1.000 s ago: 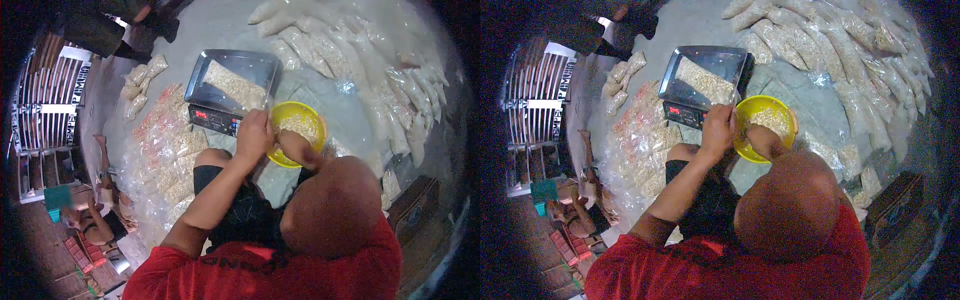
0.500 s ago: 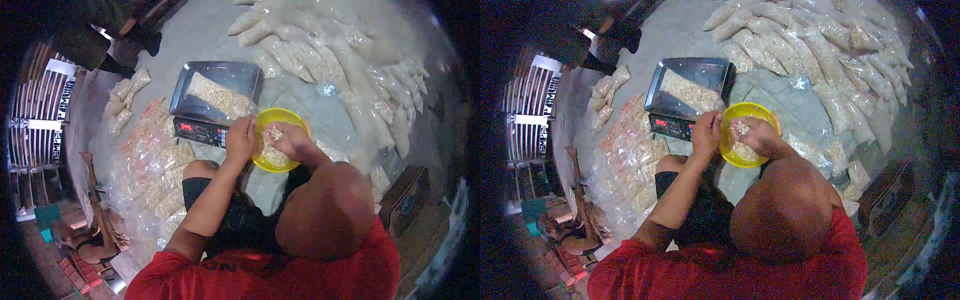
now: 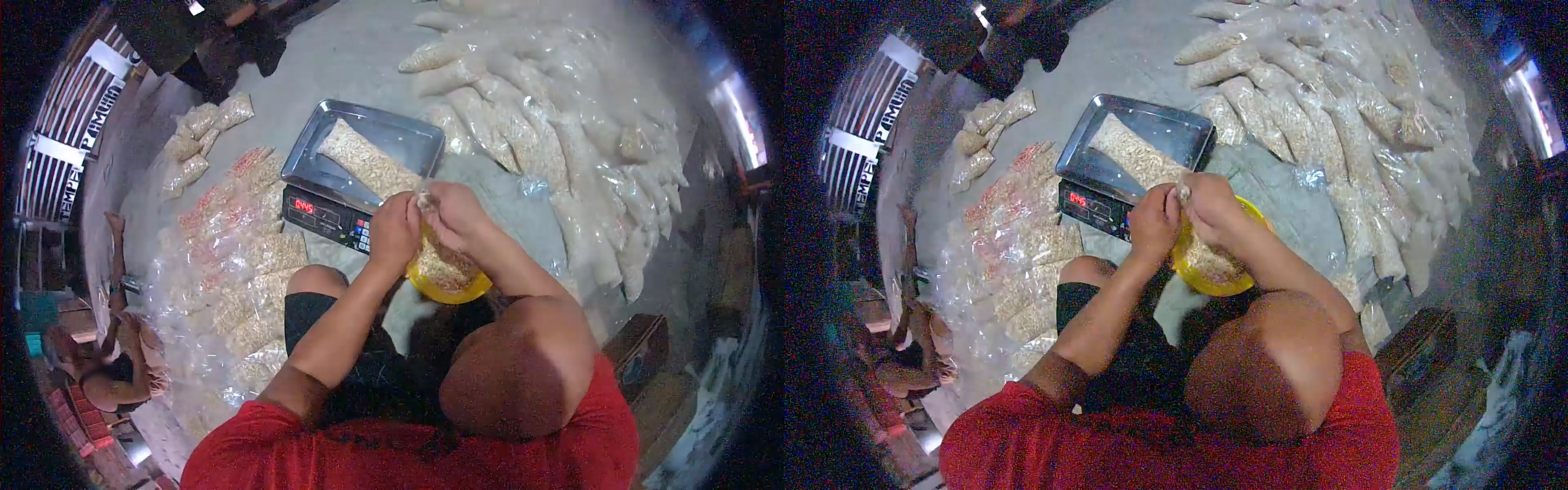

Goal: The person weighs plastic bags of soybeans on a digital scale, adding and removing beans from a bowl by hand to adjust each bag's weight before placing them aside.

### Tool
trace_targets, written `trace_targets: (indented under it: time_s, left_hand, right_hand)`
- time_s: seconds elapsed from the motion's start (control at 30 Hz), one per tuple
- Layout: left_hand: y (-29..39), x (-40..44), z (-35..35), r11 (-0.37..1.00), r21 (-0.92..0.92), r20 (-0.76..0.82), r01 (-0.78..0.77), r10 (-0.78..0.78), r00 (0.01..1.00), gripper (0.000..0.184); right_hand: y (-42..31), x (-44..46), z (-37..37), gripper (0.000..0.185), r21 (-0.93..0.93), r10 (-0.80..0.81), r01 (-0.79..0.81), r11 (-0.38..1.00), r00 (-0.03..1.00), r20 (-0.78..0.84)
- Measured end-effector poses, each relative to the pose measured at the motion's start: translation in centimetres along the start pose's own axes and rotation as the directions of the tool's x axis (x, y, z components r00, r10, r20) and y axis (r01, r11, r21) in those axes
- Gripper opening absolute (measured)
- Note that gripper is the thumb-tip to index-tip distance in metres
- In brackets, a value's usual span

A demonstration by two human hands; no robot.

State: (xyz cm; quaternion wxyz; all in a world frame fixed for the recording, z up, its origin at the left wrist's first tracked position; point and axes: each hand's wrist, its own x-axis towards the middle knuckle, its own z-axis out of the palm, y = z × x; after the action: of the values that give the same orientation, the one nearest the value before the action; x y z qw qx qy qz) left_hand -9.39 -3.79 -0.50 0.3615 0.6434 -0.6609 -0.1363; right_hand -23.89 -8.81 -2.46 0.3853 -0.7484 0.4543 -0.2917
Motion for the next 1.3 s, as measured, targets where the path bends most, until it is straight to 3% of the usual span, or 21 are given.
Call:
trace_targets:
  time_s: [0.03, 0.07, 0.1, 0.13, 0.17, 0.2, 0.27, 0.37, 0.4, 0.47, 0.57, 0.6, 0.73, 0.8, 0.9, 0.93, 1.07, 1.13, 1.17, 1.23, 1.3]
  left_hand:
    - [0.1, -0.2, -0.2, 1.000, -0.010, -0.010, 0.005, -0.005, 1.000, 0.020]
    - [0.2, 0.0, -0.3, 0.999, -0.051, -0.026, 0.007, -0.008, 1.000, 0.020]
    - [0.3, 0.0, -0.5, 0.996, -0.089, -0.034, 0.012, -0.015, 0.999, 0.020]
    - [0.3, -0.3, -0.6, 0.995, -0.095, -0.036, 0.019, -0.022, 0.999, 0.020]
    - [0.2, -0.4, -0.6, 0.994, -0.109, -0.048, 0.004, -0.009, 0.999, 0.021]
    - [0.1, -0.3, -0.7, 0.993, -0.119, -0.059, -0.017, 0.010, 0.998, 0.021]
    - [0.2, -0.1, -1.2, 0.990, -0.136, -0.052, -0.027, 0.020, 0.998, 0.021]
    - [0.0, -0.3, -1.5, 0.988, -0.146, -0.073, -0.060, 0.049, 0.996, 0.021]
    - [0.1, -0.5, -1.4, 0.985, -0.146, -0.087, -0.093, 0.080, 0.993, 0.022]
    - [0.1, -0.4, -1.0, 0.983, -0.141, -0.096, -0.118, 0.105, 0.990, 0.022]
    - [0.5, -0.1, -1.4, 0.983, -0.125, -0.094, -0.137, 0.125, 0.988, 0.022]
    - [0.1, 0.4, -1.6, 0.988, -0.102, -0.146, -0.113, 0.098, 0.984, 0.022]
    - [-0.4, 1.9, -3.1, 0.995, -0.091, -0.258, -0.052, 0.027, 0.966, 0.022]
    - [-0.2, 1.5, -3.5, 0.995, -0.101, -0.250, -0.012, -0.014, 0.968, 0.022]
    - [-0.7, 0.9, -3.1, 0.995, -0.079, -0.076, -0.054, 0.048, 0.996, 0.025]
    - [-0.5, 0.5, -3.4, 0.993, -0.098, -0.084, -0.065, 0.057, 0.995, 0.026]
    - [0.6, -2.0, -5.6, 0.991, -0.105, -0.033, -0.086, 0.083, 0.996, 0.029]
    - [1.9, -4.5, -7.8, 0.991, -0.119, 0.073, -0.055, 0.064, 0.995, 0.029]
    - [2.3, -5.5, -8.9, 0.991, -0.133, 0.183, -0.025, 0.050, 0.982, 0.029]
    - [1.7, -8.5, -10.8, 0.994, -0.094, 0.251, -0.046, 0.068, 0.966, 0.031]
    - [0.4, -11.4, -11.8, 0.994, -0.081, 0.328, -0.079, 0.101, 0.939, 0.032]
  right_hand:
    - [-0.7, 0.5, 0.1, 0.018, 0.433, 0.304, -0.291, 0.853, 0.952, 0.042]
    - [-1.2, 1.3, -0.3, 0.019, 0.750, 0.529, -0.475, 0.460, 0.825, 0.198]
    - [-1.7, 1.2, -1.3, 0.019, 0.745, 0.530, -0.474, 0.469, 0.826, 0.192]
    - [-2.2, 0.5, -2.6, 0.022, 0.284, 0.258, -0.274, 0.919, 0.961, 0.096]
    - [-2.9, 0.1, -3.4, 0.026, -0.274, -0.055, 0.105, 0.956, 0.981, 0.186]
    - [-4.4, -0.8, -3.8, 0.026, -0.276, -0.058, 0.109, 0.955, 0.980, 0.189]
    - [-7.4, -4.4, -3.2, 0.032, 0.125, 0.199, -0.177, 0.976, 0.960, -0.199]
    - [-6.0, -8.7, -3.3, 0.036, 0.066, 0.101, -0.088, 0.994, 0.965, -0.243]
    - [-5.1, -9.6, -2.5, 0.036, 0.065, 0.101, -0.088, 0.994, 0.966, -0.240]
    - [-2.8, -11.2, -1.3, 0.031, -0.241, 0.053, -0.063, 0.968, 0.998, -0.045]
    - [-2.2, -12.9, -1.4, 0.032, -0.153, 0.216, -0.209, 0.966, 0.976, 0.035]
    - [-4.0, -12.8, -2.1, 0.032, -0.151, 0.150, -0.162, 0.975, 0.985, -0.089]
    - [-3.1, -11.9, -2.5, 0.033, -0.100, 0.060, -0.073, 0.992, 0.990, -0.132]
    - [-1.8, -12.4, -2.0, 0.028, -0.365, 0.043, -0.037, 0.930, 0.999, 0.009]
    - [-3.8, -13.2, -2.7, 0.024, -0.151, -0.013, 0.001, 0.989, 0.997, -0.082]
    - [-4.2, -13.2, -2.9, 0.020, -0.178, -0.141, 0.115, 0.977, 0.979, -0.145]
    - [-4.2, -13.7, -2.7, 0.030, -0.126, -0.222, 0.199, 0.972, 0.953, -0.205]
    - [-3.0, -12.9, -1.5, 0.029, -0.290, -0.075, 0.041, 0.956, 0.991, -0.108]
    - [-2.7, -12.8, -1.7, 0.029, -0.286, -0.093, 0.063, 0.956, 0.991, -0.094]
    - [-3.1, -13.8, -2.0, 0.033, -0.268, 0.095, -0.086, 0.960, 0.995, 0.020]
    - [-3.7, -14.2, -2.0, 0.036, -0.280, -0.032, 0.012, 0.960, 0.997, -0.069]
